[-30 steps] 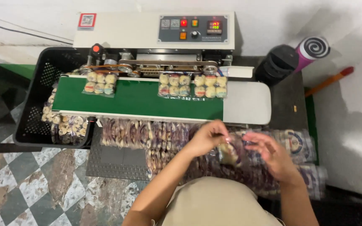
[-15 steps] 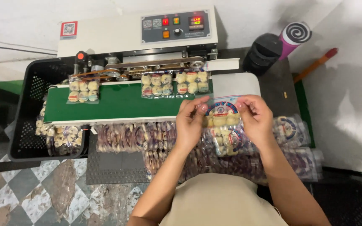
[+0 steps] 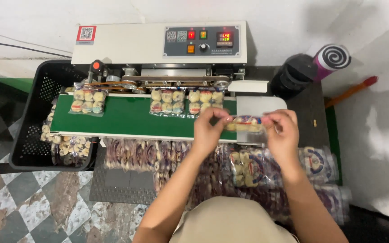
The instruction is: The person places small plastic bags containing food items onto a conveyor belt of a packaging machine. The machine seals the bags as they move along the belt. The person then collects the sealed bags and stacks them on the table.
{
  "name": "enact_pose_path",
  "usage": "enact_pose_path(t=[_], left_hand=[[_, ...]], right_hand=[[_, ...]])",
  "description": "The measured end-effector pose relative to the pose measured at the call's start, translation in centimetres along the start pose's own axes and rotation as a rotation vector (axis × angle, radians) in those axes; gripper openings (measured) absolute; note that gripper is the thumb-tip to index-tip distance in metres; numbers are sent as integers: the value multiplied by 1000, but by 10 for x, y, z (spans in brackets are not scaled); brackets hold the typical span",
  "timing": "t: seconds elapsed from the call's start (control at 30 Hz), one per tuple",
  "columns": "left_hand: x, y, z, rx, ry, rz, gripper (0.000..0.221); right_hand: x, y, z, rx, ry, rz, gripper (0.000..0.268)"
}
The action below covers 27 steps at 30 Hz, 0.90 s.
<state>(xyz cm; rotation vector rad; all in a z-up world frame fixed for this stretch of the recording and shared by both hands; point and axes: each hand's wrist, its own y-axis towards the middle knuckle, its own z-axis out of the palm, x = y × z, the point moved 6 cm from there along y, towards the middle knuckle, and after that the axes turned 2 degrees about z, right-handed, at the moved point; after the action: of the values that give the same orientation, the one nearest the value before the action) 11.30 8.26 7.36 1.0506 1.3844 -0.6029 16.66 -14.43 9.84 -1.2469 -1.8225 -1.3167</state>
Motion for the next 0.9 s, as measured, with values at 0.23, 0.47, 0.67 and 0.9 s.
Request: enact_pose_path(t=[0.23,0.47,0.67,0.9], left_hand=[[63,37,44,-175,-317,-271,17],[37,-66,74,562,141,-21,18],[59,-110,92,569,521,328,33],[95,-123,102,561,691,313,17]], right_hand=[[-163,71,46,-109,157,409,11],[-147,93,93,-29,-77,382,12],[-121,90,89,52,-139,359,13],[-79,75,57,100,-35,373,16]])
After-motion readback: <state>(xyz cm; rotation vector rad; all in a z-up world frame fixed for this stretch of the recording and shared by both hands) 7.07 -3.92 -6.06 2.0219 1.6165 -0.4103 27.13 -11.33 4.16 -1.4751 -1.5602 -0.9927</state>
